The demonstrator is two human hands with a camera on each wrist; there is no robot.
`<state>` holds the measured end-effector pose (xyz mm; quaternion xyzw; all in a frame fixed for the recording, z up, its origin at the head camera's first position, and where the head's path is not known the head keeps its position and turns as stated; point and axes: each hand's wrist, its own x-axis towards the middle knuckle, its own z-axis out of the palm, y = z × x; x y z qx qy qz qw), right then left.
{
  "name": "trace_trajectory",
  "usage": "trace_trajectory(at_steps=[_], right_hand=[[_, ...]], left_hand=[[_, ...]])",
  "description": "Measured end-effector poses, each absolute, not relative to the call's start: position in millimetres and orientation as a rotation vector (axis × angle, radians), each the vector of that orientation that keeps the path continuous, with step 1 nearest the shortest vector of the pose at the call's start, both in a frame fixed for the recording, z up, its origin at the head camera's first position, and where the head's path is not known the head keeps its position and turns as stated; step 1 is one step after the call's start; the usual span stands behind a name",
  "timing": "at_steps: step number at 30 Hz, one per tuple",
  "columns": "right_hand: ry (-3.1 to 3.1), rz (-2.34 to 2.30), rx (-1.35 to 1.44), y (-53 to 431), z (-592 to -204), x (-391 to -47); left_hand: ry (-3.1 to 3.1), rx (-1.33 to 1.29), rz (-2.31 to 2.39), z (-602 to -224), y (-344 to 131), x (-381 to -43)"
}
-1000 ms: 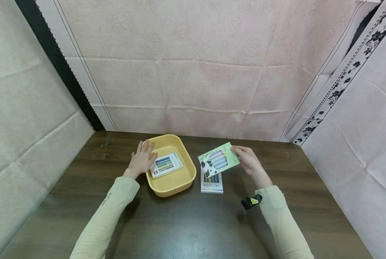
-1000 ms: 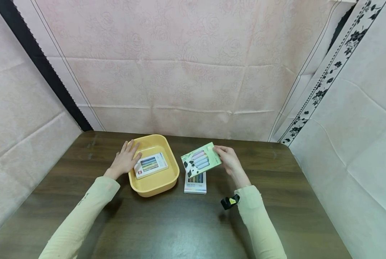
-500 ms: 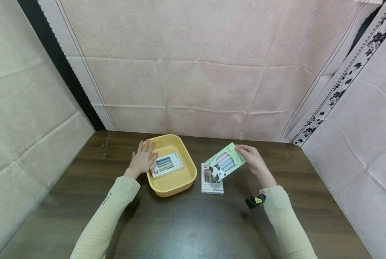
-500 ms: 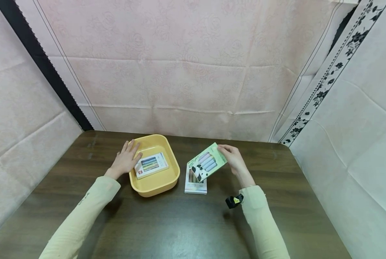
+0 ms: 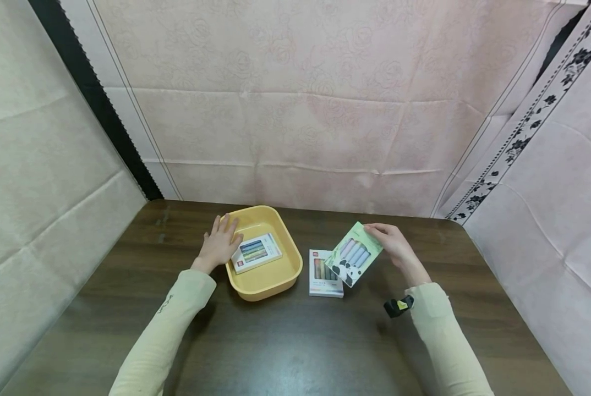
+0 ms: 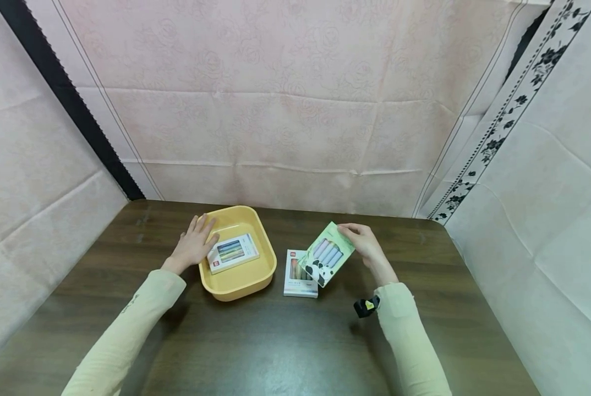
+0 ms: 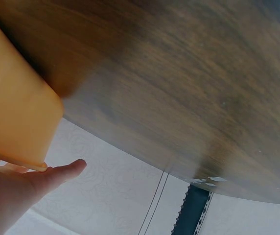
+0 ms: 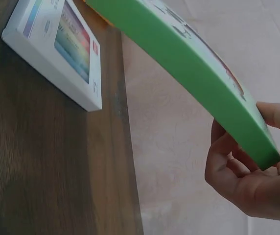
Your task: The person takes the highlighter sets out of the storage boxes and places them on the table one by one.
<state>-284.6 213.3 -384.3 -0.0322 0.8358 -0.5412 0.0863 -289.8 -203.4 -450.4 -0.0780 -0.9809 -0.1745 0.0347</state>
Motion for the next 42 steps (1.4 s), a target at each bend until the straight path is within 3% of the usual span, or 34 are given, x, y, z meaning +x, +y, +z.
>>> trace_trajectory(at_steps=[42], right_hand=[[2.394, -1.209, -0.289, 239, -419, -301]], left_hand=[[-3.040, -0.209, -0.525, -449, -202, -290]])
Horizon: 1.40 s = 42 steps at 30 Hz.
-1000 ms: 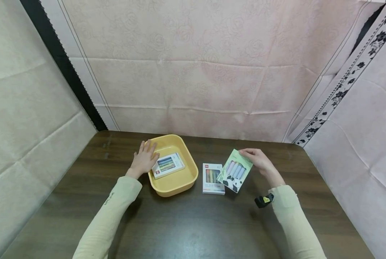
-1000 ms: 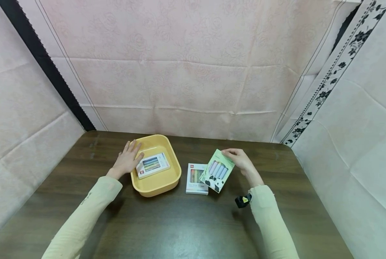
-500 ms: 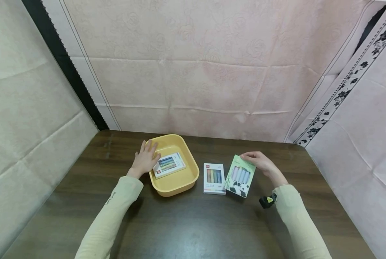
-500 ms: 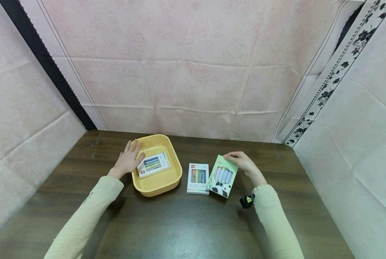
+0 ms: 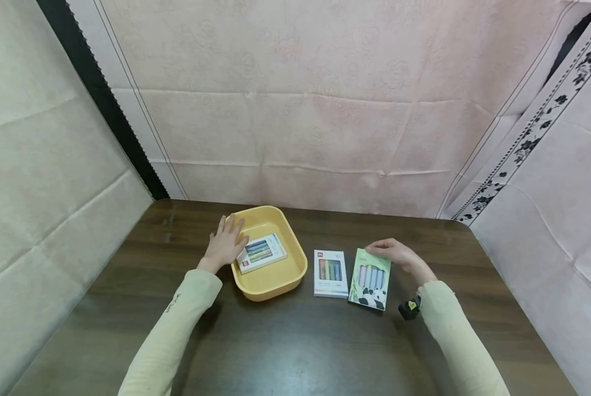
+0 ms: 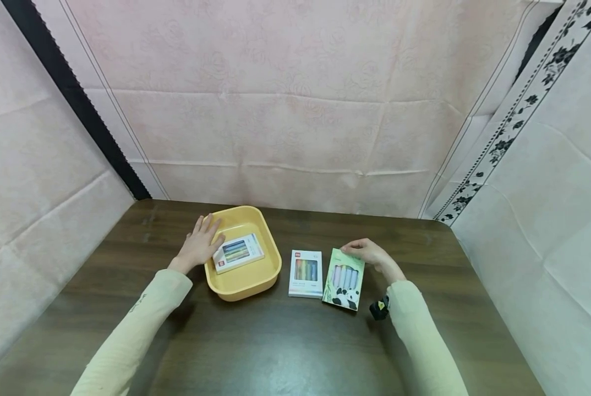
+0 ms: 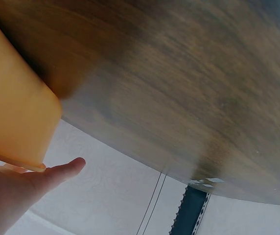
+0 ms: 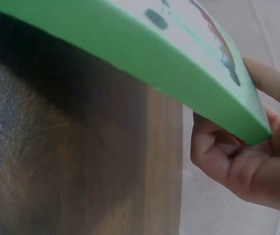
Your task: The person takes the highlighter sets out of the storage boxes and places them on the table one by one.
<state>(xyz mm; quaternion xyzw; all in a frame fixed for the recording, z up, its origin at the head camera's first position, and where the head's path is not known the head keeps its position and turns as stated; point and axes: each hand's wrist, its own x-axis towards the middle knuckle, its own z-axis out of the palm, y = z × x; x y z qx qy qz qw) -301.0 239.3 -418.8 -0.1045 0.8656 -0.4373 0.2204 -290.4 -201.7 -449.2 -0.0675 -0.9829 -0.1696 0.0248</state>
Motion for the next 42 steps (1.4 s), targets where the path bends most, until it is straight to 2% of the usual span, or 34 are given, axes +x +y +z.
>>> trace_trajectory(at_steps=[24, 34, 39, 42], right_hand=[[2.360, -1.149, -0.282, 238, -423, -314], [2.425, -1.006, -0.316, 239, -419, -311], [2.377, -1.046, -0.413, 239, -413, -308], [2.352, -1.099, -0.369, 238, -415, -308]], left_hand=[[-3.041, -0.221, -0.531, -449, -203, -287], [-3.050, -0.224, -0.518, -449, -202, -290], [-3.057, -0.228, -0.520, -449, -202, -291], [-3.059, -0.232, -0.521, -449, -202, -291]])
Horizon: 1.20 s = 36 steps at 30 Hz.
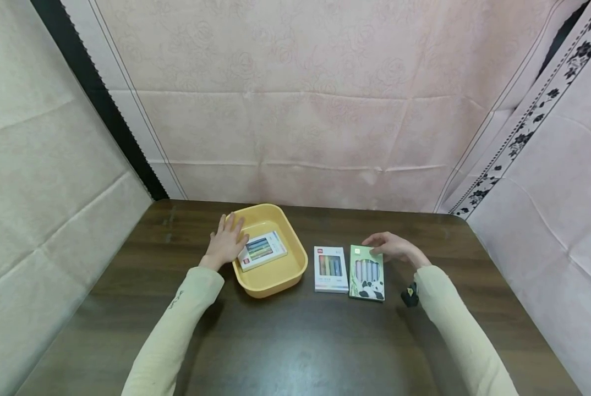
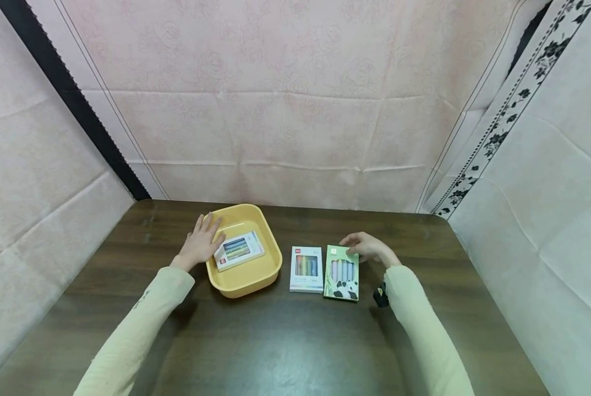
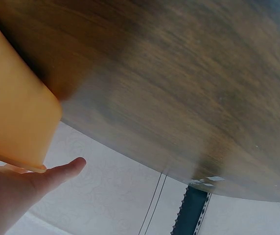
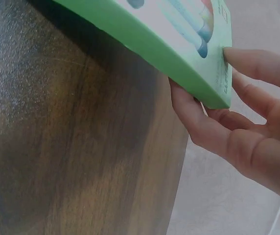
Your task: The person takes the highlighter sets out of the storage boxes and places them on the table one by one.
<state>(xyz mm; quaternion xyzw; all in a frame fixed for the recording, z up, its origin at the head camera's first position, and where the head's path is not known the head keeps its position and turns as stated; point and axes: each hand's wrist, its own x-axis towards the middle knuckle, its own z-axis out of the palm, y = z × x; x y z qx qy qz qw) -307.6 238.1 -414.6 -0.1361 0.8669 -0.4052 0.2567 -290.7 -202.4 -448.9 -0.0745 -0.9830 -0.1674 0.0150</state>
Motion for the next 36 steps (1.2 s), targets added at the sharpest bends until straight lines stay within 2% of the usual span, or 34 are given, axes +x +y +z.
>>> trace_trajectory(at_steps=[36], right_hand=[[2.415, -1.040, -0.131, 221, -427, -326]], left_hand=[[-3.051, -0.212, -0.494, -450, -202, -291]])
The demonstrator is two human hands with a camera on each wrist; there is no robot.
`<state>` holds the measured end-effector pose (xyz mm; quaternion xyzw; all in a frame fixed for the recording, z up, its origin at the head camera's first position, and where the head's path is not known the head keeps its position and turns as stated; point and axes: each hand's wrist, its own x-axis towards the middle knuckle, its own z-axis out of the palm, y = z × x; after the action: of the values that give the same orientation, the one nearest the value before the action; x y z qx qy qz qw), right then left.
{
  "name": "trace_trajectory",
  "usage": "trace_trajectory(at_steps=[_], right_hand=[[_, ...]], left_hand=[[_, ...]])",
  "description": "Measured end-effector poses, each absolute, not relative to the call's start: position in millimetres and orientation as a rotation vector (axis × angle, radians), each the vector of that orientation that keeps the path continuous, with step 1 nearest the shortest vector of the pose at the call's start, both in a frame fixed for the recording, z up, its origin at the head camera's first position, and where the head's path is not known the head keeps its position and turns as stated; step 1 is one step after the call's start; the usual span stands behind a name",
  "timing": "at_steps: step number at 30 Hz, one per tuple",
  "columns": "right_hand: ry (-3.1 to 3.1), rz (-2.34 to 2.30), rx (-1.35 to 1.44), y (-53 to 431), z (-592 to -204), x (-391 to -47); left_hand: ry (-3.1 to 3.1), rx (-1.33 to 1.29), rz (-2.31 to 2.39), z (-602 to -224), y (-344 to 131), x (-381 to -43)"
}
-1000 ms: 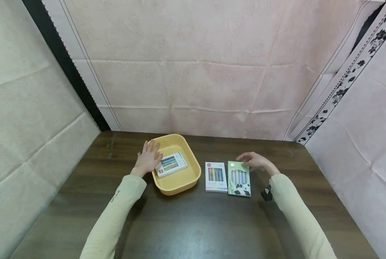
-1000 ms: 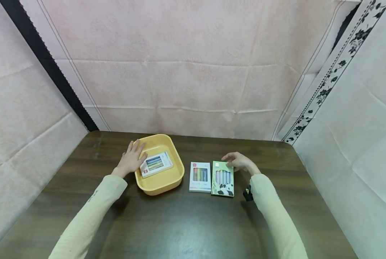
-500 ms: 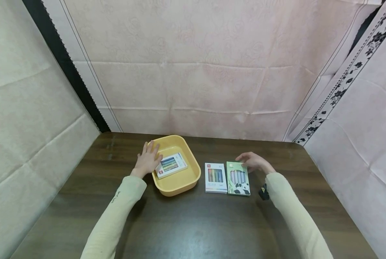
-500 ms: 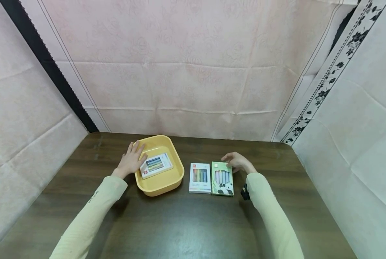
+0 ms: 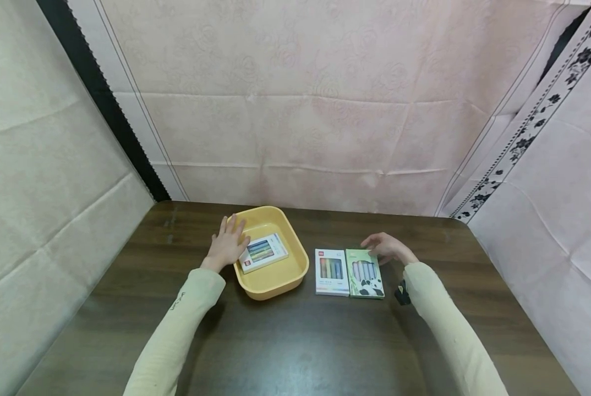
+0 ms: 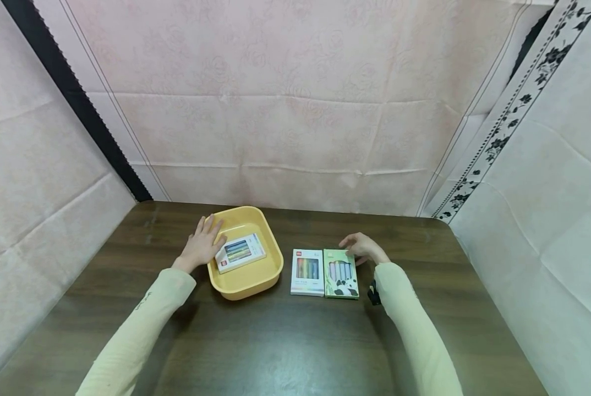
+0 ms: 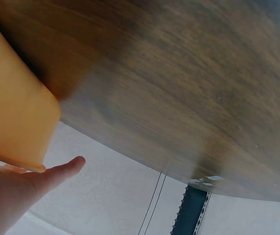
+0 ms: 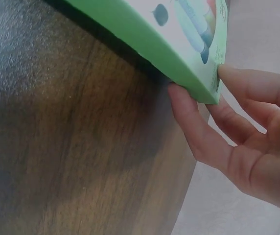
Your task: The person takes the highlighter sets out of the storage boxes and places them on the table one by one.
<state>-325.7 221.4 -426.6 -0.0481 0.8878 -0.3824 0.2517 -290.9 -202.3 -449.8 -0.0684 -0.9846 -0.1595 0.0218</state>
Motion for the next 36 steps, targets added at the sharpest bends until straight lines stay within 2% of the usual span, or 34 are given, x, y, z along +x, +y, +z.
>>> trace_trajectory(at_steps=[36], right_hand=[[2.301, -1.241, -0.052, 236, -437, -329]], left_hand=[[-3.069, -0.210, -0.500, -447, -201, -289]])
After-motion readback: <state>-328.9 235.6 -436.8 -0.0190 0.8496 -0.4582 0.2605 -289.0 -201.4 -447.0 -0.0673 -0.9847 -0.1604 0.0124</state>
